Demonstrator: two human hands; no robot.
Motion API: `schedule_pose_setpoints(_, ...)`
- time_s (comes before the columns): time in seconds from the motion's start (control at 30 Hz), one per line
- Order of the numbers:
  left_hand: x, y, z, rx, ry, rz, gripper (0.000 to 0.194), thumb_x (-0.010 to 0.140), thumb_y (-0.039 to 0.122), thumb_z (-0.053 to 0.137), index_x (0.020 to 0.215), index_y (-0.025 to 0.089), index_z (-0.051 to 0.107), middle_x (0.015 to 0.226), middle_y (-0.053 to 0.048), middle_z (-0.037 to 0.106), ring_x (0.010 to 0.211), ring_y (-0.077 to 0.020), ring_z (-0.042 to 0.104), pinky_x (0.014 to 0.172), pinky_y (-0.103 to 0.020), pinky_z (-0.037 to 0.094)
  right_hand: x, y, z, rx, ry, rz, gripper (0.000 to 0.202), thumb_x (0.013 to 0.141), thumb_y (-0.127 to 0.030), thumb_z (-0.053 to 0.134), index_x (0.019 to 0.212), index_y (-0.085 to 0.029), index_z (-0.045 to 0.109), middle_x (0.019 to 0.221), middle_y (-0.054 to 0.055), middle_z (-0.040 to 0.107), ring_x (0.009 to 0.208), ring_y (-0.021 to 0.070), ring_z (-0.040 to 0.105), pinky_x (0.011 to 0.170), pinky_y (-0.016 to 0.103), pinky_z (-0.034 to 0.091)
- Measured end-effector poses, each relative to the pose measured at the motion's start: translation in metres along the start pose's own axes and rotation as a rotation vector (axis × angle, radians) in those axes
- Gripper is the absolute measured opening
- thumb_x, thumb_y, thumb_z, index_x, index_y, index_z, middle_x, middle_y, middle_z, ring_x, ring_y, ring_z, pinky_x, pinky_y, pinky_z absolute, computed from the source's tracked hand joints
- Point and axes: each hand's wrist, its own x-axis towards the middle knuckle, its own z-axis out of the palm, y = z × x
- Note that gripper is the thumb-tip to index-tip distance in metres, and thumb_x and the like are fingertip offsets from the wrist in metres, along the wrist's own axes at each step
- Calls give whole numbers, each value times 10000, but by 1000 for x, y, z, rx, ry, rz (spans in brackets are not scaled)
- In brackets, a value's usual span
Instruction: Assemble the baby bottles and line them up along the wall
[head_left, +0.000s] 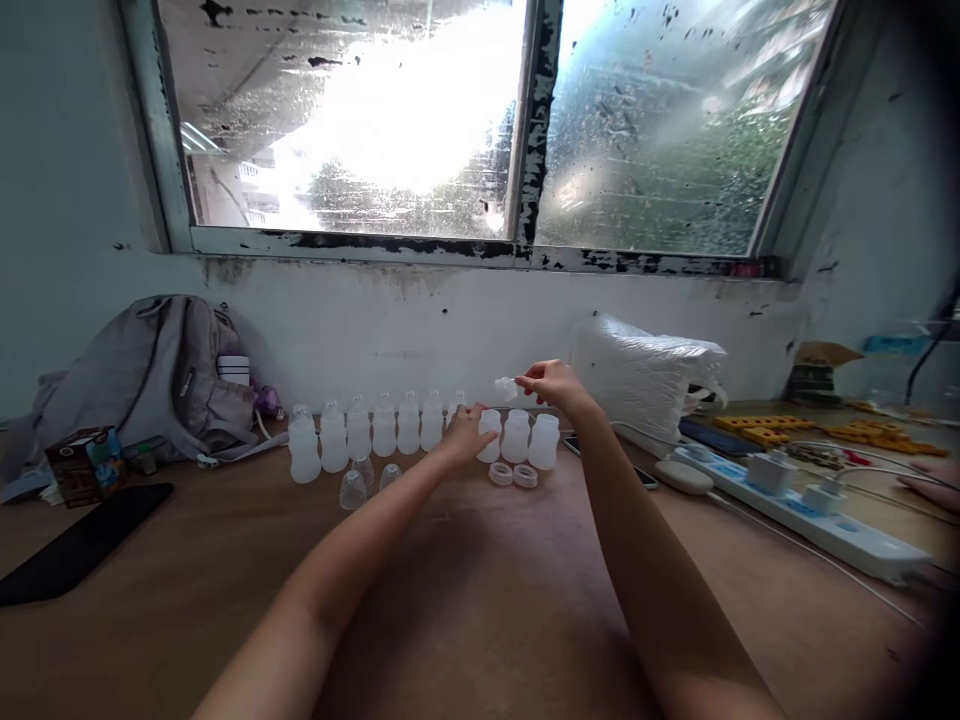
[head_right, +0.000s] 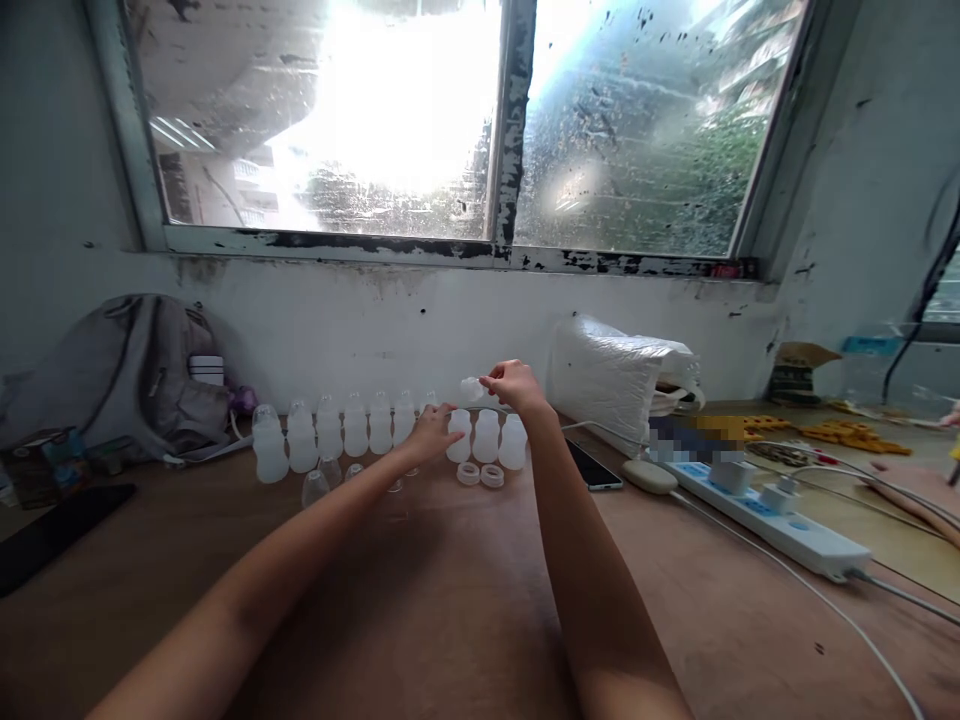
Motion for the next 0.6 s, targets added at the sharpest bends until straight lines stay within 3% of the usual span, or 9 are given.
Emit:
schedule_pose_setpoints(0.13,6,2,22,35,27,9,352,700,284,630,1001,158,498,1006,-116,525,998,-258,510,850,-362,381,-1,10,-2,-2,-59,71,133,708,-223,616,686,-93,633,619,75,649,367,69,484,345,171,374)
schedule_pose_setpoints(0.23,8,5,20,32,77,29,190,761,229,553,919,146,488,924,-109,560,945,-242,536,815,-354,394,-3,7,-4,18,-90,74,124,721,-212,607,712,-91,633,647,76,653,371,60,478,351,168,389)
schedule_pose_setpoints(0.3,6,7,9,14,119,62,187,781,229,524,942,160,457,927,-94,565,924,-220,548,795,-334,402,-5,2,-6,35,-103,61,126,726,-217,608,724,-93,631,667,75,655,378,54,476,357,164,395)
schedule_pose_setpoints(0.43,-14,7,-26,-44,162,133,365,773,290,541,1071,198,354,925,-44,576,837,-167,571,732,-280,428,-13,-13,-11,69,-131,7,147,722,-249,624,745,-104,631,689,70,653,430,65,507,371,159,402)
schedule_pose_setpoints(0.53,-41,0,-49,-147,125,204,409,759,313,552,1096,210,343,884,-24,586,734,-139,562,670,-256,438,-23,-29,-14,68,-192,-64,183,720,-287,623,732,-105,630,676,68,644,452,77,516,383,169,406)
schedule_pose_setpoints(0.6,-61,-8,-56,-194,74,221,427,743,321,569,1098,203,363,876,-26,577,722,-134,553,662,-254,438,-31,-41,-13,50,-265,-109,204,718,-316,616,708,-112,623,658,63,637,462,84,520,385,175,397)
